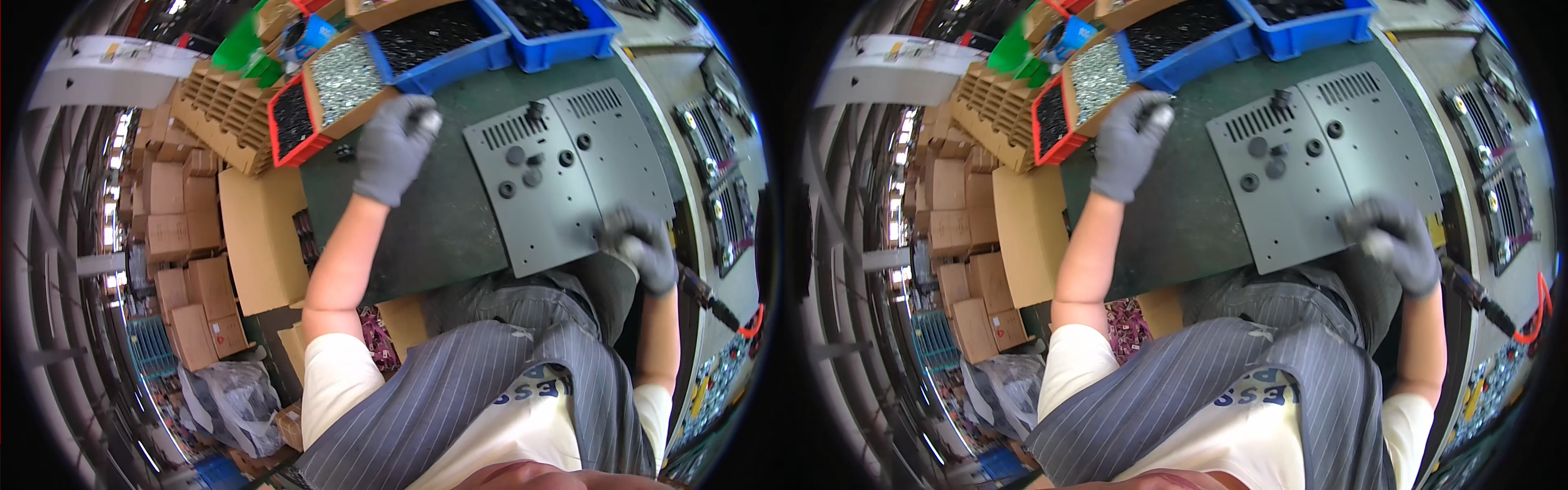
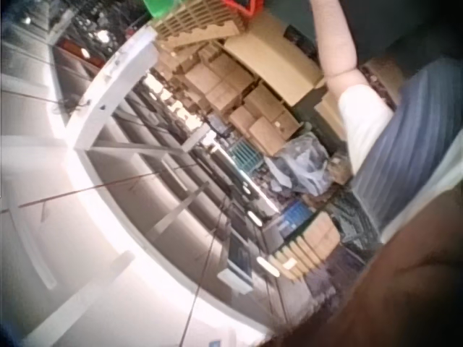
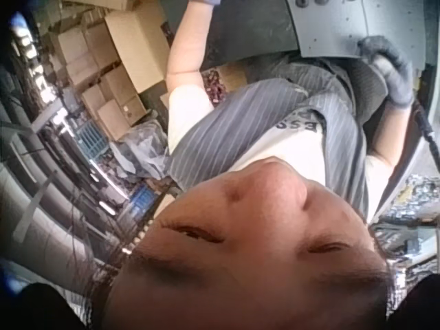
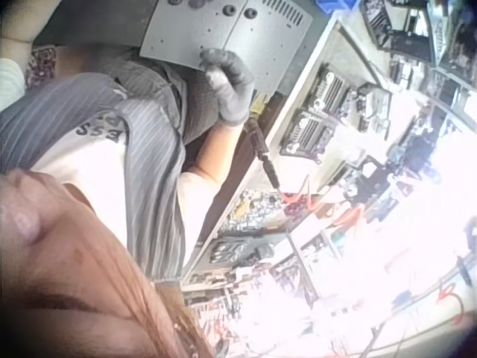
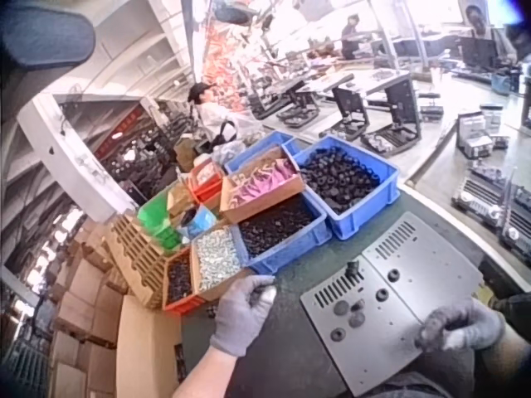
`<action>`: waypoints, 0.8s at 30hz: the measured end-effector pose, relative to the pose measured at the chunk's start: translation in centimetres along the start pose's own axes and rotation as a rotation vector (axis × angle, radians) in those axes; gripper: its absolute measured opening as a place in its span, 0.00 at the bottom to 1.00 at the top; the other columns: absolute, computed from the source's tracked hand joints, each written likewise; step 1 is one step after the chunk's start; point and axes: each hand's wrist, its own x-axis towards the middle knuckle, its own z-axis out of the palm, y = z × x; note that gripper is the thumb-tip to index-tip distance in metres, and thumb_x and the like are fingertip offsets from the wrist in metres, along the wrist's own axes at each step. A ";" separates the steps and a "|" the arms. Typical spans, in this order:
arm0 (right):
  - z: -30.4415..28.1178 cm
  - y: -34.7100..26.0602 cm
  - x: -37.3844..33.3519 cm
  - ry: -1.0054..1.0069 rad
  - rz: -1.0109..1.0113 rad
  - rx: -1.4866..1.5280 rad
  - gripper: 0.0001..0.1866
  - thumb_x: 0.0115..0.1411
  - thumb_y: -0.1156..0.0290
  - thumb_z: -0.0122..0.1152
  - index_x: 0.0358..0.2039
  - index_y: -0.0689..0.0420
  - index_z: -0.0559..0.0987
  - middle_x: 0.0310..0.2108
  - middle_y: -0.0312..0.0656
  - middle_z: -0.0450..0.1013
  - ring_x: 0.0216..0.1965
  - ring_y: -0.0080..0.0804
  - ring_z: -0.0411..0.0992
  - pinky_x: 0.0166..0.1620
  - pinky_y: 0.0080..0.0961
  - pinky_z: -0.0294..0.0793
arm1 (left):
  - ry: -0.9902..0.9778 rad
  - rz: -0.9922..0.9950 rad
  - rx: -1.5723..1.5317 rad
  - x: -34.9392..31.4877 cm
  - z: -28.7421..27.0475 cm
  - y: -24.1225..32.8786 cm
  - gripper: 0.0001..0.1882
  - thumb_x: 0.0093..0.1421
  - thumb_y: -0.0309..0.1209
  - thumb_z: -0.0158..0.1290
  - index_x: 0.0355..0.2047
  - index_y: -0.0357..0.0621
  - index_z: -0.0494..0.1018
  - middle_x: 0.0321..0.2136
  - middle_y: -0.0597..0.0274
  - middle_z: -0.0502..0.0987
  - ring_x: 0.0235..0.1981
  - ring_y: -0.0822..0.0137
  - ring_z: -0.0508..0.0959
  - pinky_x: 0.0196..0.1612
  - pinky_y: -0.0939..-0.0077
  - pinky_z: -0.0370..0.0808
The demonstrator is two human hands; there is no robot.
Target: Assembling and securing components within metal enclosures for solar inverters using an electric screwdriver.
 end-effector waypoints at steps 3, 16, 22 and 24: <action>-1.8 2.7 -5.1 -0.203 0.287 0.122 0.28 0.53 0.51 0.70 0.37 0.67 0.81 0.29 0.43 0.79 0.30 0.30 0.78 0.37 0.25 0.76 | 0.042 -0.165 0.258 4.4 -4.1 -5.1 0.15 0.62 0.38 0.57 0.48 0.50 0.80 0.35 0.58 0.83 0.34 0.65 0.82 0.41 0.70 0.76; -8.2 8.5 -20.1 0.956 0.372 0.026 0.13 0.59 0.71 0.60 0.45 0.57 0.79 0.25 0.26 0.69 0.22 0.14 0.64 0.24 0.15 0.60 | -0.632 -0.360 0.445 12.2 -3.4 -16.6 0.35 0.58 0.47 0.55 0.62 0.41 0.67 0.58 0.41 0.72 0.59 0.47 0.72 0.64 0.64 0.66; -5.8 9.0 -18.0 1.098 -0.023 -0.282 0.23 0.56 0.76 0.61 0.54 0.64 0.74 0.45 0.39 0.76 0.45 0.28 0.74 0.51 0.24 0.72 | -0.561 -0.299 0.596 12.4 -3.0 -15.6 0.31 0.58 0.41 0.53 0.59 0.35 0.69 0.50 0.38 0.77 0.49 0.47 0.79 0.53 0.63 0.74; -5.9 8.5 -17.3 1.126 -0.093 -0.176 0.26 0.53 0.77 0.61 0.55 0.65 0.73 0.48 0.40 0.76 0.49 0.28 0.74 0.55 0.28 0.71 | -0.503 -0.470 0.370 12.6 -3.2 -16.4 0.25 0.58 0.36 0.52 0.54 0.35 0.73 0.37 0.48 0.81 0.32 0.61 0.81 0.34 0.68 0.78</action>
